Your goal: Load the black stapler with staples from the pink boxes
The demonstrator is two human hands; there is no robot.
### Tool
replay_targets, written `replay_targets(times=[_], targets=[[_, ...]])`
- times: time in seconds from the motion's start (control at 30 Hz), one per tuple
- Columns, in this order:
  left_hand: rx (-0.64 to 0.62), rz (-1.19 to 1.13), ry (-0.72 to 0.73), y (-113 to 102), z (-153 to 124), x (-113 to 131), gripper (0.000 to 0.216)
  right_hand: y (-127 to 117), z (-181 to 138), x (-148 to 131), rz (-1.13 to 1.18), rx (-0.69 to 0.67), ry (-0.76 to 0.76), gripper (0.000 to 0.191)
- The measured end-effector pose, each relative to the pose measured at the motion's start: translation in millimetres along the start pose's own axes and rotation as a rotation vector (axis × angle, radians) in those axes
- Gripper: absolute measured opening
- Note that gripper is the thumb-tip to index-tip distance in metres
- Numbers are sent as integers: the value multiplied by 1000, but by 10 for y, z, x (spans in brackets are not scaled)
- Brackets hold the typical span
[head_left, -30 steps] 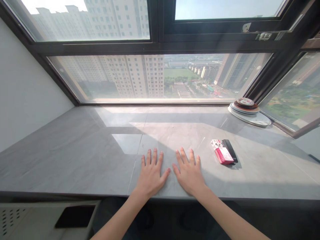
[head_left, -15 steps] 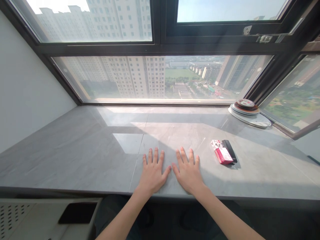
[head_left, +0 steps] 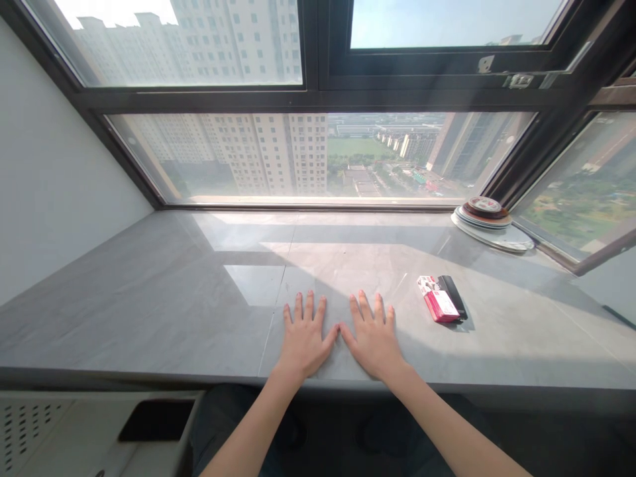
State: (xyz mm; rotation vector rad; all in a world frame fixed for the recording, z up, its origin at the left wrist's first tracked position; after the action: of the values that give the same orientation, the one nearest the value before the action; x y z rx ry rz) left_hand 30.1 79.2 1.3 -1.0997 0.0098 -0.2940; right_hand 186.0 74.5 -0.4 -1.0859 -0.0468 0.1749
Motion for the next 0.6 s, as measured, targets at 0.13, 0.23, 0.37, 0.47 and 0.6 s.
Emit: replay_targets(times=[0.13,0.23,0.37,0.47,0.6], targets=[[-15,-25,-26,0,1,-22,69,3,-4,16,98,9,26,71],[-17,-63,-40,-6,2,-49,68,-57,64,178,305,-34,68,62],[-11,-109,-42,-9,5,-73,67,-438,313,1008,511,178,199,52],[-2,-131,-47,-10,9,-82,66,-733,381,2025,359,455,414,51],[10,-151,-43,-7,8,-81,66,-448,291,2905,589,216,714,54]])
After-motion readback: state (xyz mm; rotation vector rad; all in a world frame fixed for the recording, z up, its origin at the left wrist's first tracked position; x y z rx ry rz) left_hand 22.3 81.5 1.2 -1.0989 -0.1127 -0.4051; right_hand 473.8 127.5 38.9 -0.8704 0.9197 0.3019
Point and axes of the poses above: each hand's wrist, its own z-axis towards the middle knuckle, its own y-axis out of the palm, x = y × z, the point moved 8 cm from there along z, towards the middle knuckle, and after that the axes turned 14 degrees about x, right-handed, at the moved point
